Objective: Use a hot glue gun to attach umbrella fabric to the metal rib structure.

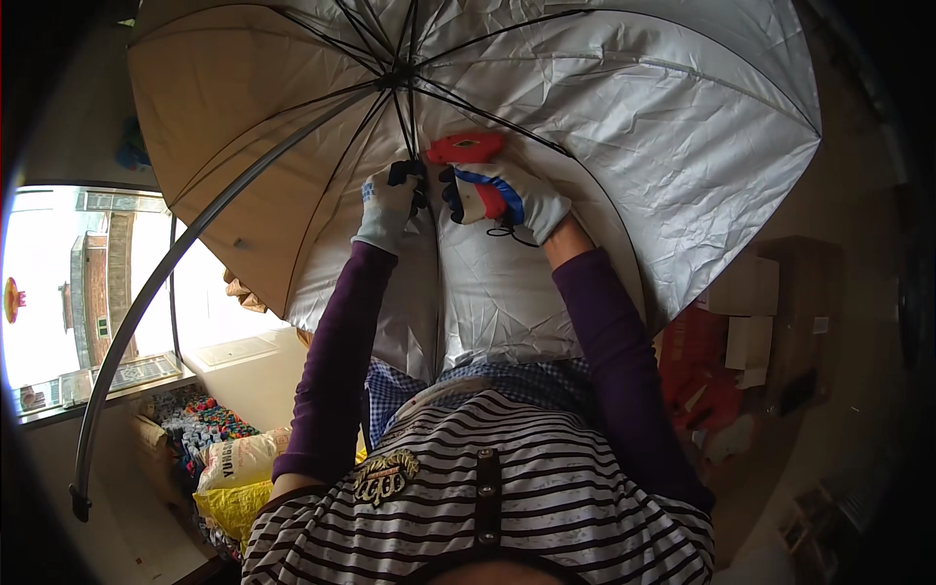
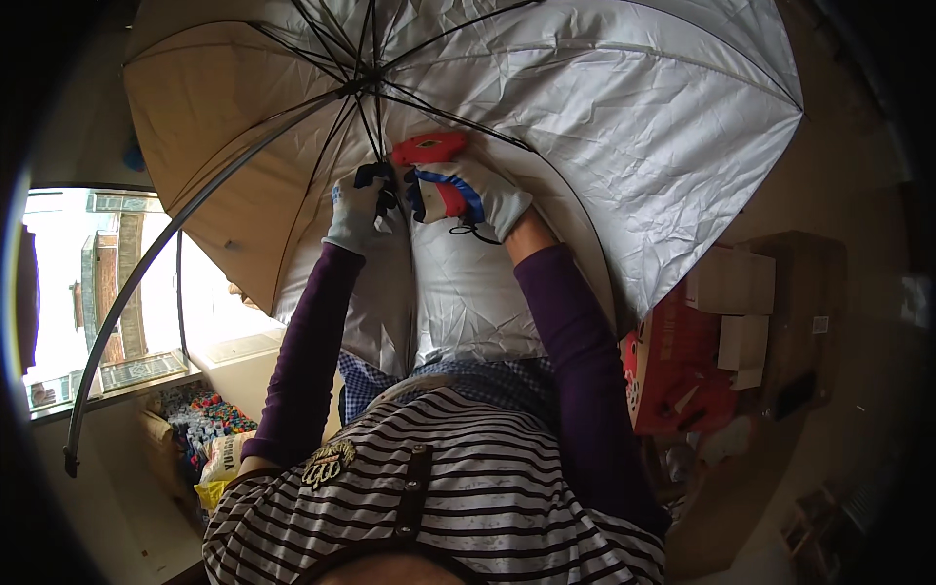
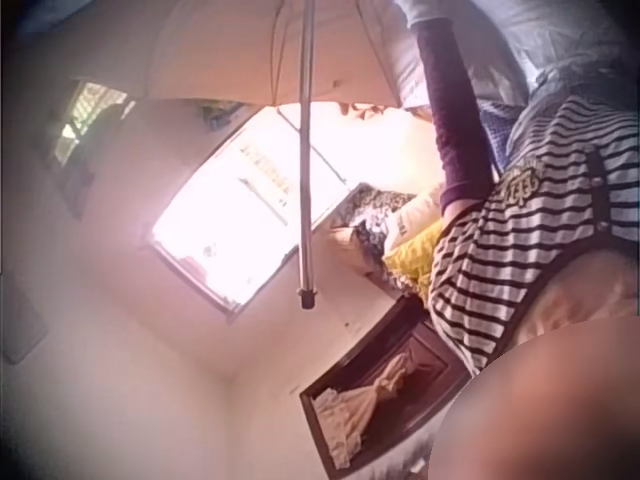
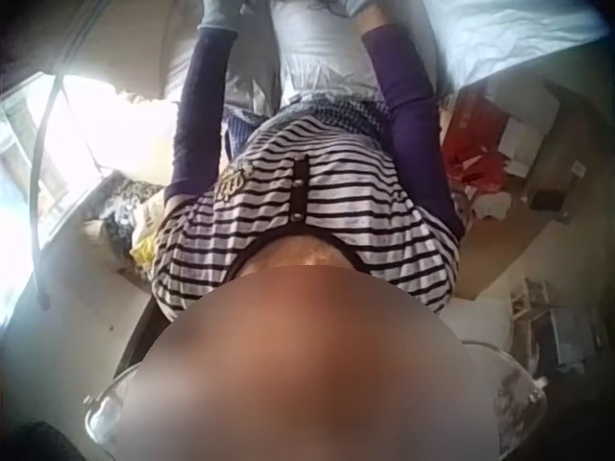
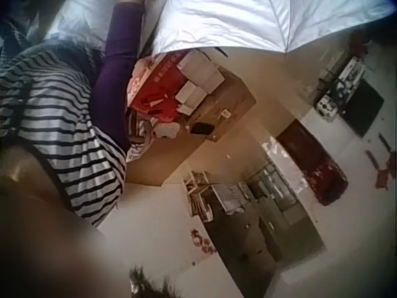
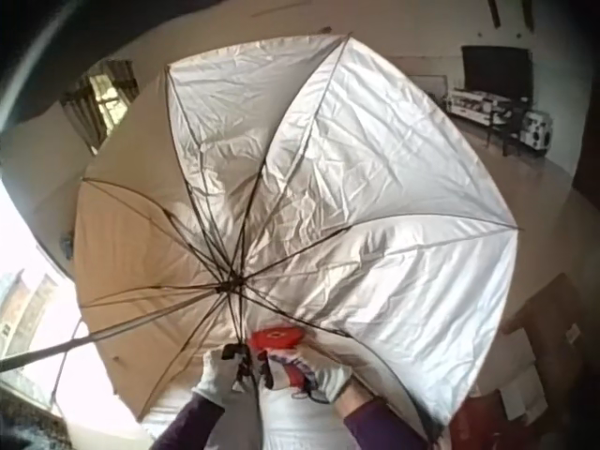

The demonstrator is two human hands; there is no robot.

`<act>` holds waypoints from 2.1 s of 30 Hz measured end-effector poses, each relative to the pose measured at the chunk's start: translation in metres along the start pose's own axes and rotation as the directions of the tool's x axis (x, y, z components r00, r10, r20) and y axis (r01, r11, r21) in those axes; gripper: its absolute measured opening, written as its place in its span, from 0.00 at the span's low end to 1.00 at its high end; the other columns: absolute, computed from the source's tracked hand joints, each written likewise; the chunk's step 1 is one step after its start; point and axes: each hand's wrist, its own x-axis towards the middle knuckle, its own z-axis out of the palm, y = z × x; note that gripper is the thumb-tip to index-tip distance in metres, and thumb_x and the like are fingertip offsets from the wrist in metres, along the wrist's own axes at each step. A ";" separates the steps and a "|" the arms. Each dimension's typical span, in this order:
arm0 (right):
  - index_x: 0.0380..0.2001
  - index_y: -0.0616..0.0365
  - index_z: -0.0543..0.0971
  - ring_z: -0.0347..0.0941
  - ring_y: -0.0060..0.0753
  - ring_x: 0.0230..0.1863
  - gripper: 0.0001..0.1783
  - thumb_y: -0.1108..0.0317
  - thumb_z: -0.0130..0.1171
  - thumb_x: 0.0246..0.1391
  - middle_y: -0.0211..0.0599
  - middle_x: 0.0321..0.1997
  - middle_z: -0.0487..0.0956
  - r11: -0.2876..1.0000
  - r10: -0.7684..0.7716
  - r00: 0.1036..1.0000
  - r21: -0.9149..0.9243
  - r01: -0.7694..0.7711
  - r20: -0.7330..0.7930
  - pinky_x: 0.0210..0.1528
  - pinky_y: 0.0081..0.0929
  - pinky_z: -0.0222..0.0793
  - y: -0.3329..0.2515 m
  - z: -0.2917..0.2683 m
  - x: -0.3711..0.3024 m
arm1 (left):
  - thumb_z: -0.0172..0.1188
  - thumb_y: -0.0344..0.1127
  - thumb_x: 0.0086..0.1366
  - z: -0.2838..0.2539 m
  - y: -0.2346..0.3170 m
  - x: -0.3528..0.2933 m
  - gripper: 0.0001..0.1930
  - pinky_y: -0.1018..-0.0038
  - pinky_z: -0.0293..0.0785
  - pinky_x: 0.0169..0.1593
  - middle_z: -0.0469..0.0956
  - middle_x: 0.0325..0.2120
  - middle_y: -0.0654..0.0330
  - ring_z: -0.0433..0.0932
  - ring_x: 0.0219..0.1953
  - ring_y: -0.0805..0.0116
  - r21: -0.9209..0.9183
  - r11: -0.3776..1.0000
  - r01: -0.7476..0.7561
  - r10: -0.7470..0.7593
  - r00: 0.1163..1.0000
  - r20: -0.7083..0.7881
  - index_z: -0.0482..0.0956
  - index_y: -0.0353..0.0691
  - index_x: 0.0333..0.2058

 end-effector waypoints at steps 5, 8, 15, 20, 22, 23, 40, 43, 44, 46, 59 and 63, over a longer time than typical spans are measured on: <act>0.50 0.64 0.76 0.74 0.26 0.50 0.23 0.66 0.62 0.52 0.36 0.47 0.80 0.996 -0.090 0.996 0.021 0.089 0.029 0.52 0.25 0.70 0.018 -0.019 0.010 | 0.58 0.32 0.59 0.006 -0.015 0.017 0.08 0.73 0.72 0.23 0.80 0.20 0.57 0.79 0.20 0.70 0.066 0.988 -0.139 0.142 0.989 -0.039 0.82 0.34 0.31; 0.50 0.65 0.75 0.75 0.26 0.47 0.24 0.65 0.62 0.51 0.37 0.47 0.80 0.867 -0.335 0.942 -0.382 0.320 0.028 0.51 0.26 0.70 0.016 -0.011 0.008 | 0.58 0.32 0.59 0.004 -0.012 0.010 0.09 0.73 0.72 0.23 0.80 0.19 0.58 0.79 0.20 0.71 -0.123 0.987 -0.100 0.107 0.993 0.048 0.82 0.33 0.32; 0.51 0.64 0.73 0.76 0.27 0.45 0.23 0.64 0.61 0.54 0.36 0.46 0.79 0.936 -0.256 0.960 -0.220 0.276 0.115 0.49 0.25 0.72 0.048 -0.020 0.019 | 0.58 0.32 0.58 0.004 0.008 0.003 0.08 0.74 0.71 0.23 0.80 0.19 0.57 0.79 0.19 0.71 -0.111 0.981 -0.160 0.167 0.985 0.053 0.82 0.35 0.34; 0.51 0.61 0.73 0.76 0.26 0.45 0.23 0.60 0.59 0.57 0.34 0.47 0.78 0.927 0.231 0.963 0.333 -0.174 -0.140 0.48 0.23 0.73 0.029 0.021 0.021 | 0.58 0.32 0.56 0.004 0.011 -0.004 0.08 0.68 0.74 0.28 0.80 0.23 0.50 0.81 0.24 0.59 0.240 0.929 -0.283 0.289 0.957 0.010 0.81 0.37 0.34; 0.52 0.61 0.73 0.76 0.27 0.44 0.23 0.60 0.59 0.57 0.34 0.46 0.79 0.955 0.258 0.950 0.200 -0.221 -0.179 0.47 0.24 0.74 0.027 0.024 0.023 | 0.59 0.34 0.56 0.011 -0.001 0.000 0.09 0.65 0.74 0.31 0.80 0.25 0.48 0.81 0.27 0.55 0.340 0.891 -0.301 0.325 0.946 -0.015 0.80 0.37 0.35; 0.52 0.61 0.72 0.77 0.27 0.42 0.23 0.60 0.58 0.57 0.34 0.44 0.79 0.960 0.279 0.932 0.076 -0.269 -0.231 0.46 0.24 0.74 0.030 0.024 0.024 | 0.59 0.35 0.55 0.015 -0.006 0.000 0.11 0.63 0.75 0.33 0.80 0.27 0.47 0.81 0.29 0.51 0.440 0.843 -0.310 0.356 0.934 -0.024 0.79 0.38 0.36; 0.42 0.64 0.77 0.79 0.27 0.35 0.15 0.66 0.62 0.54 0.33 0.37 0.80 0.959 -0.021 0.984 -0.281 -0.029 -0.175 0.41 0.24 0.76 0.033 -0.019 -0.020 | 0.59 0.43 0.59 -0.069 0.000 0.063 0.23 0.57 0.73 0.50 0.73 0.51 0.46 0.76 0.48 0.46 0.689 0.700 -0.188 0.425 0.885 -0.190 0.71 0.43 0.52; 0.42 0.63 0.77 0.79 0.26 0.35 0.15 0.67 0.62 0.53 0.32 0.36 0.80 0.929 -0.227 0.944 -0.346 0.135 -0.241 0.40 0.23 0.76 0.036 -0.031 -0.028 | 0.64 0.48 0.55 -0.013 0.019 -0.001 0.32 0.58 0.74 0.49 0.71 0.51 0.44 0.76 0.49 0.48 0.515 0.790 -0.333 0.548 0.760 -0.350 0.66 0.42 0.56; 0.42 0.63 0.77 0.79 0.25 0.35 0.15 0.67 0.62 0.53 0.32 0.36 0.80 0.899 -0.323 0.909 -0.384 0.208 -0.264 0.40 0.23 0.76 0.038 -0.034 -0.030 | 0.65 0.50 0.54 0.006 0.022 -0.027 0.35 0.59 0.74 0.49 0.70 0.51 0.44 0.76 0.49 0.48 0.480 0.798 -0.364 0.548 0.769 -0.328 0.65 0.41 0.56; 0.42 0.62 0.77 0.78 0.25 0.35 0.14 0.67 0.62 0.53 0.31 0.36 0.80 0.910 -0.299 0.916 -0.367 0.191 -0.266 0.39 0.22 0.76 0.036 -0.028 -0.033 | 0.65 0.53 0.52 0.035 -0.010 -0.060 0.37 0.60 0.75 0.46 0.72 0.50 0.46 0.77 0.47 0.49 0.536 0.787 -0.306 0.340 0.940 0.037 0.64 0.41 0.56; 0.32 0.59 0.80 0.71 0.16 0.24 0.07 0.66 0.62 0.53 0.24 0.25 0.77 0.969 -0.233 0.839 -0.188 0.159 -0.492 0.26 0.21 0.66 0.059 0.015 -0.010 | 0.64 0.44 0.55 0.004 0.009 -0.023 0.18 0.65 0.77 0.37 0.81 0.28 0.50 0.82 0.33 0.53 0.467 0.807 -0.362 0.225 0.919 0.323 0.80 0.40 0.41; 0.26 0.58 0.79 0.67 0.15 0.17 0.08 0.64 0.62 0.53 0.23 0.19 0.75 0.965 -0.258 0.770 -0.195 0.176 -0.583 0.18 0.22 0.60 0.070 0.036 0.000 | 0.62 0.44 0.54 0.017 -0.002 -0.009 0.16 0.62 0.75 0.41 0.82 0.30 0.51 0.81 0.36 0.52 0.323 0.899 -0.298 0.276 0.955 0.111 0.81 0.42 0.38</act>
